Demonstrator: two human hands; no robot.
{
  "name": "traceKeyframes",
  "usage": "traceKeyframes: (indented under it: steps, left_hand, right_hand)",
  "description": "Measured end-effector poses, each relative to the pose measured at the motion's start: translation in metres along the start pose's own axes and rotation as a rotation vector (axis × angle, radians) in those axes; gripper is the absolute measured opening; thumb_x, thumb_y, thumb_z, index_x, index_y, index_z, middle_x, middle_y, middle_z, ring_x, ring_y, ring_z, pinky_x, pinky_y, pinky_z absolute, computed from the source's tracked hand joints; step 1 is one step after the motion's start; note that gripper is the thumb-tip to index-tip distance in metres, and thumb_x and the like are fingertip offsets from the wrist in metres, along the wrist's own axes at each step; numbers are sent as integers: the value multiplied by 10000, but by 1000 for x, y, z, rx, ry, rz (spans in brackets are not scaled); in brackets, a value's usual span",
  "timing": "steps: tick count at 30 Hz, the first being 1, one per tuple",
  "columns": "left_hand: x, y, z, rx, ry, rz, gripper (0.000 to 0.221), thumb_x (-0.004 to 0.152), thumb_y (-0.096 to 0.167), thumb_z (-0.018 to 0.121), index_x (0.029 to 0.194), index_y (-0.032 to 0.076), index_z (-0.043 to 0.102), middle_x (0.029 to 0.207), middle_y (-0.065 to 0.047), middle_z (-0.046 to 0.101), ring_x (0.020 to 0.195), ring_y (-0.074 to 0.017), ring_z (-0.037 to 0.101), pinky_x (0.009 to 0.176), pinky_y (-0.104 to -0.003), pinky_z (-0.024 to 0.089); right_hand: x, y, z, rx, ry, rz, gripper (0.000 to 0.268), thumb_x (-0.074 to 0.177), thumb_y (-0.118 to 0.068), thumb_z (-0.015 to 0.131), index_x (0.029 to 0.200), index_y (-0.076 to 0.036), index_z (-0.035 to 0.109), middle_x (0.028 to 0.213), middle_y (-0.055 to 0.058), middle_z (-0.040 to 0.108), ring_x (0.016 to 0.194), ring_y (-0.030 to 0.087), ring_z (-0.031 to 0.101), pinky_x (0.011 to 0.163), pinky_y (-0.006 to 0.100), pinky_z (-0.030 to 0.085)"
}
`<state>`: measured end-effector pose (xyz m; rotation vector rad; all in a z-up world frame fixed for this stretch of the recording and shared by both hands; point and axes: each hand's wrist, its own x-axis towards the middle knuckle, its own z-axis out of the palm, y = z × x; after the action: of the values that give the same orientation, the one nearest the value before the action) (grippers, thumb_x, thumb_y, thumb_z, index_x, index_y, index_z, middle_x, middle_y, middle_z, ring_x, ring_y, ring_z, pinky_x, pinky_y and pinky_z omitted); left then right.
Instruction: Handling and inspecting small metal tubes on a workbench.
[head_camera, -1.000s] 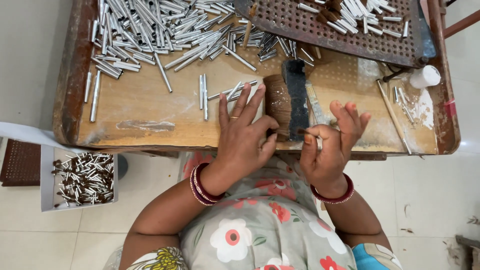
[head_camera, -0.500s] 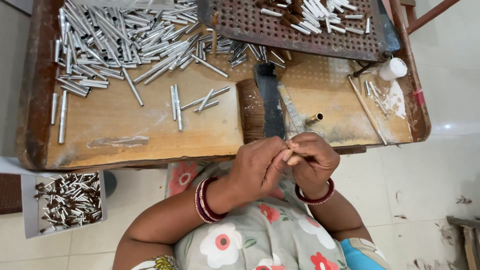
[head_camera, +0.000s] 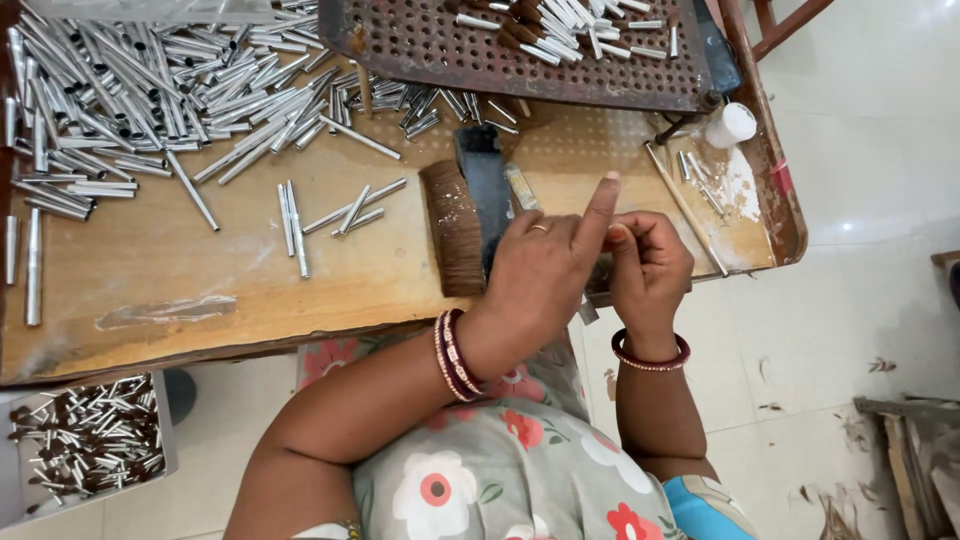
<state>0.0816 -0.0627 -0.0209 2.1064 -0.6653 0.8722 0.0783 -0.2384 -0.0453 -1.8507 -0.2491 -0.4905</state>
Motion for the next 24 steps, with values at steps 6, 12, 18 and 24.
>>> traceKeyframes:
  steps: [6,12,18,24]
  left_hand:
    - [0,-5,14,-9,-214,-96,878,822,71,677,1596,-1,269,837,-136,695,748,-328,680,791,-448,509]
    - [-2,-3,10,-2,-271,-90,887,790,55,662,1592,15,285,867,-126,713,795,-326,693,832,-454,506]
    - [6,6,-53,-94,-58,-31,701,897,40,642,1552,87,396,1295,-148,701,1210,-309,677,1089,-448,464]
    - [-22,-17,-92,-161,248,-68,411,1000,110,761,1343,56,540,1338,-144,661,1259,-296,658,1179,-446,438]
  right_hand:
    - [12,-22,-9,-199,-158,-13,99,1058,-68,674,1038,30,678,883,63,736,814,75,662,744,229,546]
    - [34,-43,-24,-510,-392,42,176,935,-140,764,1057,-14,755,932,126,785,803,214,768,735,311,575]
    - [20,-79,-16,-842,-365,-602,886,681,-523,787,1370,-13,564,1395,265,575,1275,458,565,1050,503,483]
    - [2,-45,-14,-464,-71,-298,720,929,-467,787,1444,-32,535,1250,147,656,1178,334,652,1070,410,503]
